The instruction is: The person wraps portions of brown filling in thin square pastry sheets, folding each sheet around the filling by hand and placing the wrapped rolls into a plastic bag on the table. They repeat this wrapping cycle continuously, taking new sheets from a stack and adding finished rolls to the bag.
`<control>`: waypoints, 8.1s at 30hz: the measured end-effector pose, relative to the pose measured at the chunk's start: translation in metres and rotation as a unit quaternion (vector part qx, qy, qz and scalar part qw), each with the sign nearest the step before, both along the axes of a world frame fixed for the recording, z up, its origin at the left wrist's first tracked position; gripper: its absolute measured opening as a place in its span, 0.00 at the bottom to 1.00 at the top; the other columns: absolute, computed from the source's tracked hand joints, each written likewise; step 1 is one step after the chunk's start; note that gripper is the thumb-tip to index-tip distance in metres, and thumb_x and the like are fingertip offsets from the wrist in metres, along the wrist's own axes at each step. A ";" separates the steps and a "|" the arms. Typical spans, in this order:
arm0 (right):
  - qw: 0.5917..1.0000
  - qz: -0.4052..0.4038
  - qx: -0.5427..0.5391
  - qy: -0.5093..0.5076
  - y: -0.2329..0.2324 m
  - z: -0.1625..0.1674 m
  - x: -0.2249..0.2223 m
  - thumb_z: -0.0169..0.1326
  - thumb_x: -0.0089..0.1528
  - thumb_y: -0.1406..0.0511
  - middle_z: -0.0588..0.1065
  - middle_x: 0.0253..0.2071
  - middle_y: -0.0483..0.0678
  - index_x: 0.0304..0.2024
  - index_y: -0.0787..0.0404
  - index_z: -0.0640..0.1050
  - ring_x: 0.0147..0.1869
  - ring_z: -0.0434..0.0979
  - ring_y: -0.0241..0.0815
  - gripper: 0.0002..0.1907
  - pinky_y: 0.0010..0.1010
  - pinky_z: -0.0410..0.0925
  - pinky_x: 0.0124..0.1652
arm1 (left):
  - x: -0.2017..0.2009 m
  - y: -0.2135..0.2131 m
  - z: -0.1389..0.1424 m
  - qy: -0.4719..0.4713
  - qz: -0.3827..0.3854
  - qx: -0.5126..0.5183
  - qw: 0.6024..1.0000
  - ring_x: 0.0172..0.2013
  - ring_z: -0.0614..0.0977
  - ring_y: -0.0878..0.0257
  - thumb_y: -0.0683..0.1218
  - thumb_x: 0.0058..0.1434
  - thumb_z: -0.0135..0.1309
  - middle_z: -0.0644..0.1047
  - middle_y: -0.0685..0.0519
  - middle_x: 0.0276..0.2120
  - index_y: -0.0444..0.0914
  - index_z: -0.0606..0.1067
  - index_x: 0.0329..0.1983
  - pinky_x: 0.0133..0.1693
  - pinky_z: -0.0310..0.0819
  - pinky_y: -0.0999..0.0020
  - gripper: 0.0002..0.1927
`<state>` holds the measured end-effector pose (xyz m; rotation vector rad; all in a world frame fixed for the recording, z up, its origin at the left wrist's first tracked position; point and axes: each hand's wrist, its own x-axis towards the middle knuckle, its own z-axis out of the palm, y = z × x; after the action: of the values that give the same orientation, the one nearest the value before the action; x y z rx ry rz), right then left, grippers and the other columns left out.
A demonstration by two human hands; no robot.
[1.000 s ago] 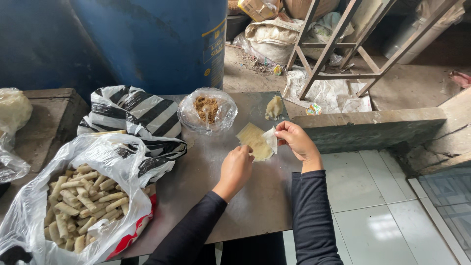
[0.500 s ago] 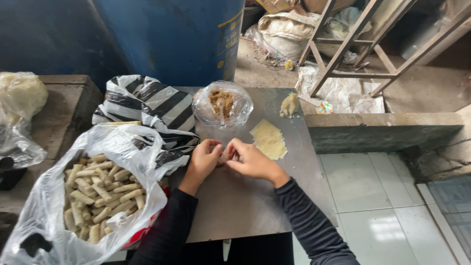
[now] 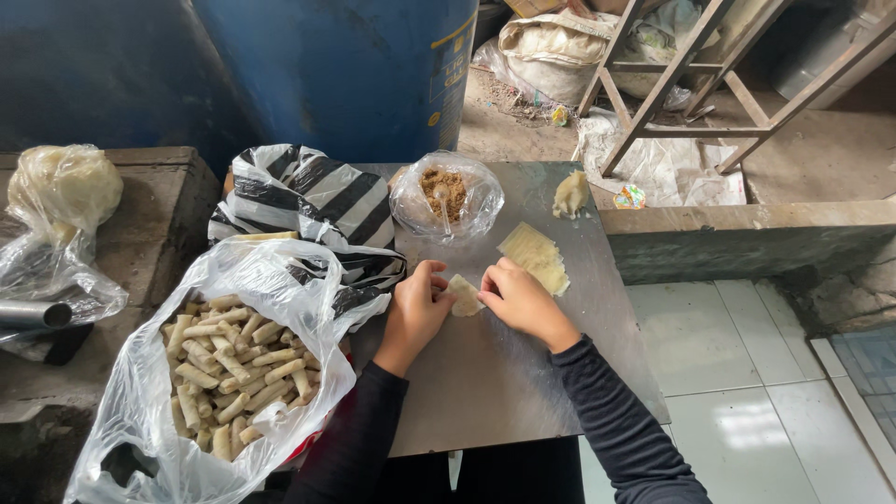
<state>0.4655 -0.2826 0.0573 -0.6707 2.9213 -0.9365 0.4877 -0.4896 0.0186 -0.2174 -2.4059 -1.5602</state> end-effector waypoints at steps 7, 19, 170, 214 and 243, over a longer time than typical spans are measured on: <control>1.000 -0.025 -0.015 0.010 -0.002 0.005 0.008 0.58 0.61 0.63 0.75 0.36 0.52 0.34 0.64 0.76 0.38 0.78 0.50 0.09 0.39 0.70 0.39 | -0.001 -0.031 0.004 0.235 0.171 -0.122 0.949 0.44 0.80 0.44 0.34 0.67 0.47 0.78 0.42 0.43 0.34 0.74 0.52 0.46 0.75 0.57 0.12; 0.998 -0.012 -0.056 0.026 -0.003 0.011 0.012 0.60 0.62 0.61 0.75 0.36 0.50 0.36 0.63 0.77 0.38 0.78 0.44 0.11 0.35 0.70 0.38 | -0.007 -0.022 0.022 0.103 0.199 -0.269 0.937 0.41 0.81 0.46 0.38 0.66 0.49 0.78 0.42 0.39 0.36 0.73 0.40 0.43 0.75 0.56 0.03; 0.932 -0.004 -0.360 0.043 0.028 -0.013 0.094 0.51 0.68 0.74 0.80 0.40 0.48 0.48 0.65 0.80 0.42 0.81 0.34 0.09 0.28 0.77 0.45 | 0.052 -0.020 0.029 0.105 0.024 -0.069 0.992 0.32 0.83 0.45 0.37 0.60 0.54 0.79 0.41 0.29 0.33 0.73 0.37 0.34 0.75 0.56 0.04; 0.984 -0.051 -0.167 0.039 -0.053 -0.006 0.090 0.57 0.61 0.71 0.77 0.41 0.53 0.46 0.65 0.74 0.42 0.81 0.48 0.11 0.36 0.74 0.41 | 0.064 -0.011 0.034 0.068 0.007 -0.063 0.996 0.35 0.85 0.48 0.38 0.53 0.62 0.81 0.44 0.31 0.34 0.76 0.35 0.36 0.77 0.59 0.08; 0.992 0.027 -0.067 0.108 -0.051 -0.014 0.073 0.56 0.61 0.73 0.76 0.39 0.54 0.38 0.66 0.80 0.43 0.79 0.56 0.04 0.40 0.72 0.43 | 0.051 -0.036 0.033 0.097 -0.131 -0.097 0.982 0.36 0.83 0.46 0.40 0.51 0.61 0.80 0.44 0.31 0.35 0.75 0.33 0.37 0.76 0.56 0.08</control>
<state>0.5389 -0.3331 0.0432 -0.9062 3.0249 -1.1302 0.5386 -0.5254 0.0515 -0.7174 -2.4475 -1.3264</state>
